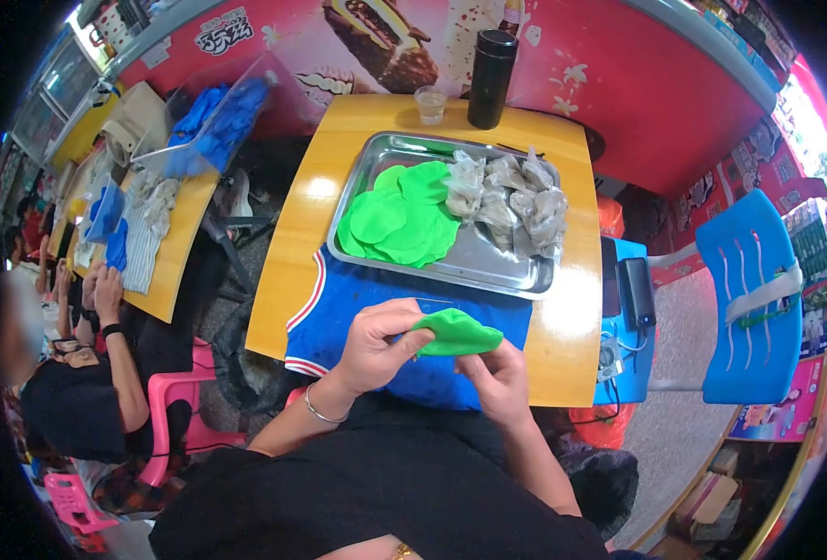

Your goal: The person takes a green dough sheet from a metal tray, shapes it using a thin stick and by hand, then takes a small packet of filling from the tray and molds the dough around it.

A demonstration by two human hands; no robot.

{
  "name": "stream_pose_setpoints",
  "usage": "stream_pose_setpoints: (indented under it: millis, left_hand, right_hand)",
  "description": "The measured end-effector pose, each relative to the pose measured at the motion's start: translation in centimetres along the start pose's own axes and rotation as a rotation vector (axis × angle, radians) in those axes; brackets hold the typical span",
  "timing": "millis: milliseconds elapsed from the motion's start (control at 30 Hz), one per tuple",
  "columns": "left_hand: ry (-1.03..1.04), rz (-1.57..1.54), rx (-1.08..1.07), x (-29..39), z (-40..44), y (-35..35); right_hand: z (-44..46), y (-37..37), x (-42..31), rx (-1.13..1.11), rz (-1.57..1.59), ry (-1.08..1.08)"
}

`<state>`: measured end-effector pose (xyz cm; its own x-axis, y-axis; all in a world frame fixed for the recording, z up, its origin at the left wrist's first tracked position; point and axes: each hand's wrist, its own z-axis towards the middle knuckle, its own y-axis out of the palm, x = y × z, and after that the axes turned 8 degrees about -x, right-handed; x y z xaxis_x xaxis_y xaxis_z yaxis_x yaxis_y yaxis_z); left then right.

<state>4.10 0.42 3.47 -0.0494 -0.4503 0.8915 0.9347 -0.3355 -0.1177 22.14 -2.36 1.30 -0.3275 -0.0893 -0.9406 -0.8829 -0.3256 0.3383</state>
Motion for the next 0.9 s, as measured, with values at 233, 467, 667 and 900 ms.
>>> stream_pose_setpoints:
  millis: [233,467,667,900]
  left_hand:
    - [-0.028,-0.002,0.014,-0.5,-0.3,-0.5]
    - [-0.043,0.04,0.049,0.8,0.6,-0.8]
    - [-0.006,-0.044,0.033,-0.2,0.1,-0.6]
    - [-0.062,-0.064,0.066,0.1,0.0,-0.3]
  right_hand:
    - [0.2,0.1,0.4,0.001,0.147,0.058]
    - [0.3,0.4,0.3,-0.005,-0.125,-0.049]
    - [-0.3,-0.5,0.2,-0.075,0.226,0.118]
    - [0.3,0.5,0.2,0.017,-0.098,-0.016]
